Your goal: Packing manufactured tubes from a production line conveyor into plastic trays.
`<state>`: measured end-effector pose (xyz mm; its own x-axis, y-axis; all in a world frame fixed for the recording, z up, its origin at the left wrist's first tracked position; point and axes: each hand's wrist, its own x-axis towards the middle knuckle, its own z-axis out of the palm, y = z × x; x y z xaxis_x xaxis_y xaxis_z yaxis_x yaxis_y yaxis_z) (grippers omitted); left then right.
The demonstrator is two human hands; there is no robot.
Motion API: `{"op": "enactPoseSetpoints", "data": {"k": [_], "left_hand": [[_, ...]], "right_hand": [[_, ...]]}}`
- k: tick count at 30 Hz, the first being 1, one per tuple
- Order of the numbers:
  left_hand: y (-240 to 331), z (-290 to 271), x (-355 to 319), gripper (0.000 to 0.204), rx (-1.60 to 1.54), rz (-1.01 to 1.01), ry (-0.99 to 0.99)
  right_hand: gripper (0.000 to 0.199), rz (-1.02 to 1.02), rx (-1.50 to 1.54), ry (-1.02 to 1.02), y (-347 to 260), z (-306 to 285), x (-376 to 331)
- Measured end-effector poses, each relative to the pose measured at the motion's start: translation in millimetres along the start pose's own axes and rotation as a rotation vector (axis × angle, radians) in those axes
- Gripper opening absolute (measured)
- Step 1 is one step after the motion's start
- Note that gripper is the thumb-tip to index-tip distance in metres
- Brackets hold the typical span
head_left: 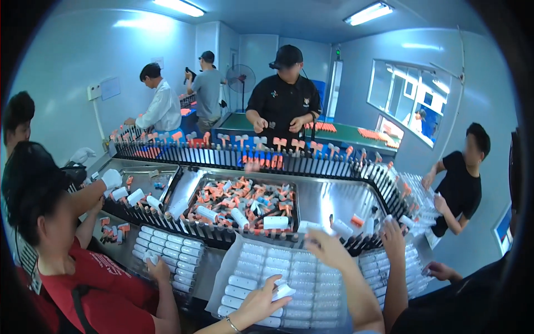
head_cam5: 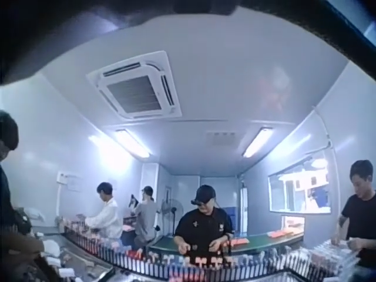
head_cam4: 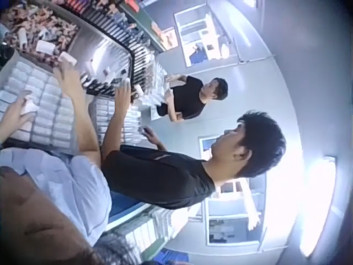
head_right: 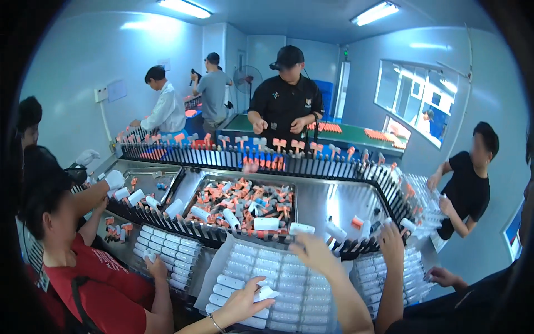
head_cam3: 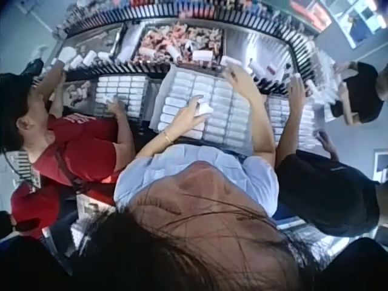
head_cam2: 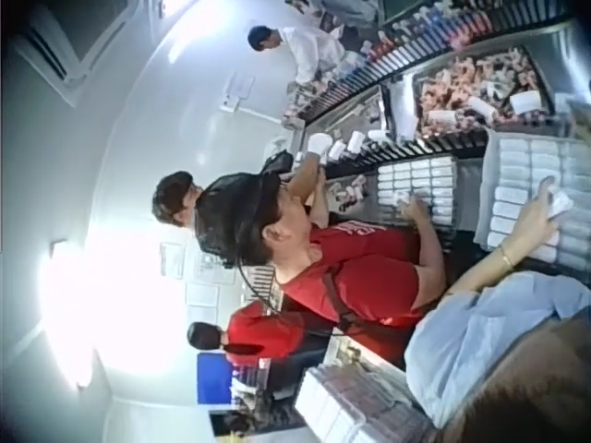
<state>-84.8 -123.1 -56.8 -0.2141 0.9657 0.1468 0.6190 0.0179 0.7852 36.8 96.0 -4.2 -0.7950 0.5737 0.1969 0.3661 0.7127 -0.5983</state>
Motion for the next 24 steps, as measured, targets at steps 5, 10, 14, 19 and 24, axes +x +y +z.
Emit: {"op": "enactPoseSetpoints", "data": {"k": [5, 10, 14, 19, 24], "left_hand": [[-4, 5, 2, 0.083, -0.046, 0.178, 0.019], [17, -13, 8, 0.081, -0.063, 0.223, -0.185], [-17, -44, 0, 0.054, -0.053, 0.281, 0.03], [-32, -91, -23, 0.027, 0.261, 0.161, 0.263], [-22, -54, -30, 0.024, 0.204, 0.261, 0.021]], "right_hand": [[0.043, -0.402, 0.163, -0.273, -52, 11, -70], [0.033, -0.337, 0.152, -0.265, -57, 7, -79], [0.032, -0.069, 0.137, -0.076, -45, -12, -79], [0.028, 0.132, -0.056, 0.15, -4, -16, -94], [0.032, 0.094, -0.206, 0.087, 12, -3, -97]]}}
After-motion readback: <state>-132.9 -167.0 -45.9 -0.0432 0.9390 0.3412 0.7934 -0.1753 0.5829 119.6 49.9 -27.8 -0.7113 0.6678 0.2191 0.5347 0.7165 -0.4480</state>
